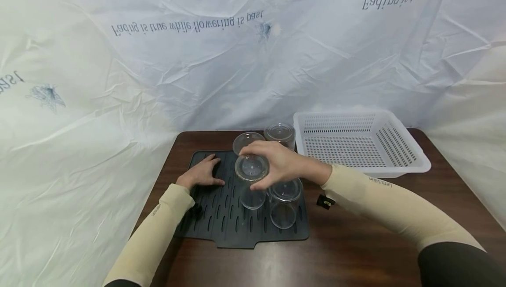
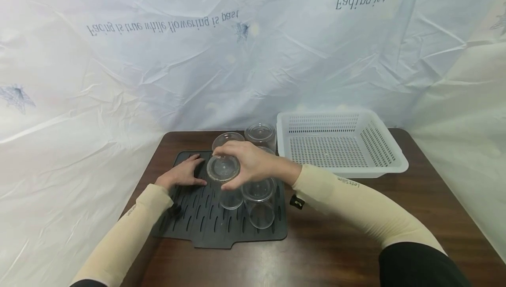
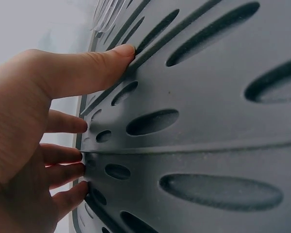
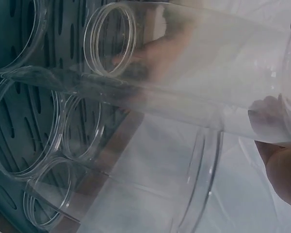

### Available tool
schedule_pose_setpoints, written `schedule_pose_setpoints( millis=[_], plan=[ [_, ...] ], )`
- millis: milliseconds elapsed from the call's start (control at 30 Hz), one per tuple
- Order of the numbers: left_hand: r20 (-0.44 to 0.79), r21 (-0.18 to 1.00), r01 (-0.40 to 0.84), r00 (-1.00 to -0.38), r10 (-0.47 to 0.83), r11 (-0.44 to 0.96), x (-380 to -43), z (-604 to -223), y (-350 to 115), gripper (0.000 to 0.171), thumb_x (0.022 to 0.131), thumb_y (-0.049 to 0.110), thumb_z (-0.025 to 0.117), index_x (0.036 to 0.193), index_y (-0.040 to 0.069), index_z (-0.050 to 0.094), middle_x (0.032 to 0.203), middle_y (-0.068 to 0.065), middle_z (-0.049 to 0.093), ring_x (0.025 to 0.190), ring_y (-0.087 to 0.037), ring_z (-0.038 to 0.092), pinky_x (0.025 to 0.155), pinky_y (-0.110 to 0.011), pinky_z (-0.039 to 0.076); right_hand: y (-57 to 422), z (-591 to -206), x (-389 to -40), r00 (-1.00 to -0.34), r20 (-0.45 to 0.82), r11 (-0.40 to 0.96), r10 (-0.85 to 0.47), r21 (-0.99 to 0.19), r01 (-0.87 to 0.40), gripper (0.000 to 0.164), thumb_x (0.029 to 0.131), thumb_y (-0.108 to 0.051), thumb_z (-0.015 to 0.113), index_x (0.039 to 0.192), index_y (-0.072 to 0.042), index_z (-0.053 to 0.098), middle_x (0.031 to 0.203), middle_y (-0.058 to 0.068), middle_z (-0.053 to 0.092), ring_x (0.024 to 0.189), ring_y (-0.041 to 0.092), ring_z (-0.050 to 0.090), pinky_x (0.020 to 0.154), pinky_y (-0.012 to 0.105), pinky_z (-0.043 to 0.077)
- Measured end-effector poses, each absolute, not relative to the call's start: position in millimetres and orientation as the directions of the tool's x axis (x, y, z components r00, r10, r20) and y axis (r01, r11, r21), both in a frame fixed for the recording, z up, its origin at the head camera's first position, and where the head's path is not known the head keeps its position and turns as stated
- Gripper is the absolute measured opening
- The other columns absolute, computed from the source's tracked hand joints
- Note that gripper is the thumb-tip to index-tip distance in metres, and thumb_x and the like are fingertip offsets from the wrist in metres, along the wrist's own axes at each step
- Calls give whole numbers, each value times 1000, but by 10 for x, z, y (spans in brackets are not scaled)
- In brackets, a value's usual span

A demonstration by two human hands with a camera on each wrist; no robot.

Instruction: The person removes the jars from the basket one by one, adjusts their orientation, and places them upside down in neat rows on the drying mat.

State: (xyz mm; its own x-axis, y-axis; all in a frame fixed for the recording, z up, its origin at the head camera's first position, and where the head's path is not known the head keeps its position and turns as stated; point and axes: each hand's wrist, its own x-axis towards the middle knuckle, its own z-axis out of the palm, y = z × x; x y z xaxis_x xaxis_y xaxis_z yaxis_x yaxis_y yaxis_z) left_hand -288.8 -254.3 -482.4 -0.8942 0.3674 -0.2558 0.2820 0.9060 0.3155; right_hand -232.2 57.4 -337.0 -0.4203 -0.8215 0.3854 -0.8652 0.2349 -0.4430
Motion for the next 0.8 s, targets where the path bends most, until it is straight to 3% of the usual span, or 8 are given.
schedule_pose_setpoints(
  millis=[800],
  plan=[
    [-281, 312, 266, -891, 356, 912, -2886, -4850, -2565, 99, 80, 55, 75, 151, 2, 33, 161, -22, 14, 146, -40, 22, 113, -56, 32, 546, -3485, -2359, -454, 186, 331, -871, -462, -823, 75, 74, -46, 82, 134, -12, 53, 125, 0, 59, 111, 12, 58, 92, 31, 52]
  ],
)
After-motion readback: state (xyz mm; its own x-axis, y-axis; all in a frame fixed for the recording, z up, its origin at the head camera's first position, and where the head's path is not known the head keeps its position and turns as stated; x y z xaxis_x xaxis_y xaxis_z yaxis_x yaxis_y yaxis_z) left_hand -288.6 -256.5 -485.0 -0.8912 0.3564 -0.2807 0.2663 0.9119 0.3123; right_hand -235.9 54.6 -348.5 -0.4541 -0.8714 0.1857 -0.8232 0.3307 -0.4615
